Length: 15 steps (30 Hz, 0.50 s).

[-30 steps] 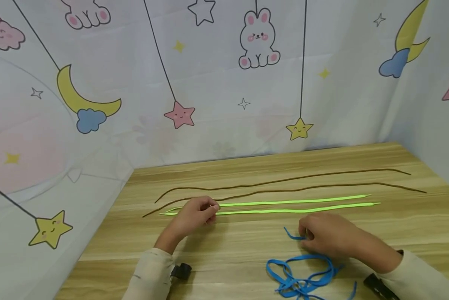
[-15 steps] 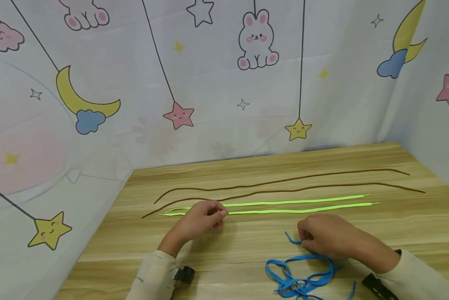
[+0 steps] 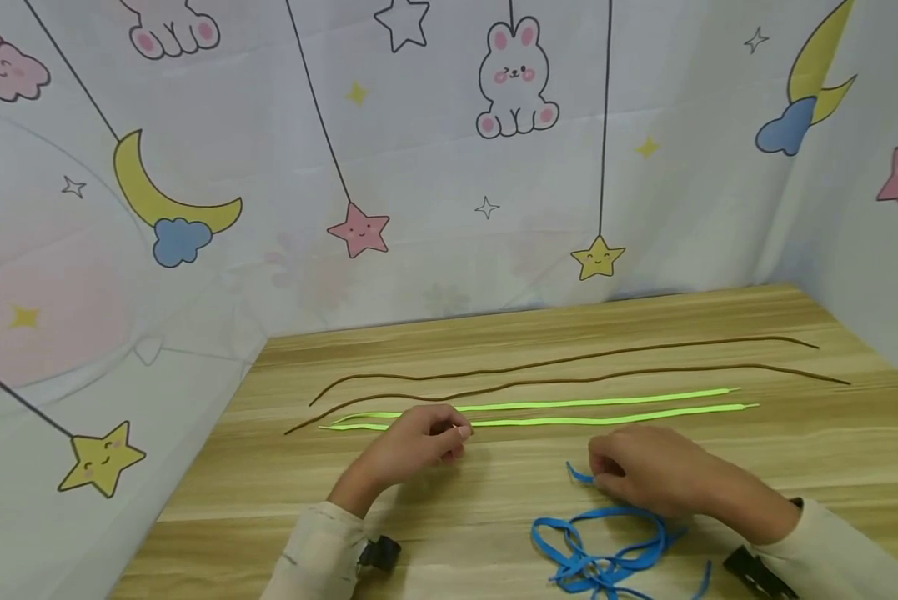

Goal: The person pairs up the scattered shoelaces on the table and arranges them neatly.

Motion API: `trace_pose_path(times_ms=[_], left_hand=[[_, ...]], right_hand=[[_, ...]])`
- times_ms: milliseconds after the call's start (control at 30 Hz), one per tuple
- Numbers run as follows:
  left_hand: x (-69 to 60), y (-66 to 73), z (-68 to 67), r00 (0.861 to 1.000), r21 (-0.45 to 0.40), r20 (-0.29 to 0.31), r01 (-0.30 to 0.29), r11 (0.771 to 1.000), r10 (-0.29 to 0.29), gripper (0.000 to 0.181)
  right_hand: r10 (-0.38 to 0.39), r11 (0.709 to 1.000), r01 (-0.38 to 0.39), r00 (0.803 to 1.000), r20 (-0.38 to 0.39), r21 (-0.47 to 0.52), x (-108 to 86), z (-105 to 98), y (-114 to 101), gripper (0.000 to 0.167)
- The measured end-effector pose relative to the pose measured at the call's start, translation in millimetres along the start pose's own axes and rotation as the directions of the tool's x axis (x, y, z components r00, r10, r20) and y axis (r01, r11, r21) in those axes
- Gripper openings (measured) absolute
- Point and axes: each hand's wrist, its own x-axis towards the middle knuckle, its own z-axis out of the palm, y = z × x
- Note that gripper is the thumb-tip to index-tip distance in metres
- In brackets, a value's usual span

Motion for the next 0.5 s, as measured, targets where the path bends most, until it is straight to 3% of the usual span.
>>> trace_pose_path(times_ms=[167,300,500], left_hand=[[-0.7,9.4,5.9,1.0,0.012,0.015,-0.01,1.0,0.01,0.028],[-2.2,16.5,12.4,0.999,0.016,0.036,-0.014,1.0,0.013,0.029],[-2.2,25.9,22.7,0.988,0.028,0.091,-0.125,0.992,0.122,0.029]], right_hand=[[-0.045,0.993,0.045,0.999,-0.001,0.114,-0.1,-3,-2,0.012],[-0.113,0.962,0.113,0.993,-0.012,0.247,0.2,-5,-5,0.011],[-0.169,0.908,0.17,0.985,-0.034,0.382,-0.4,-5,-11,0.011]])
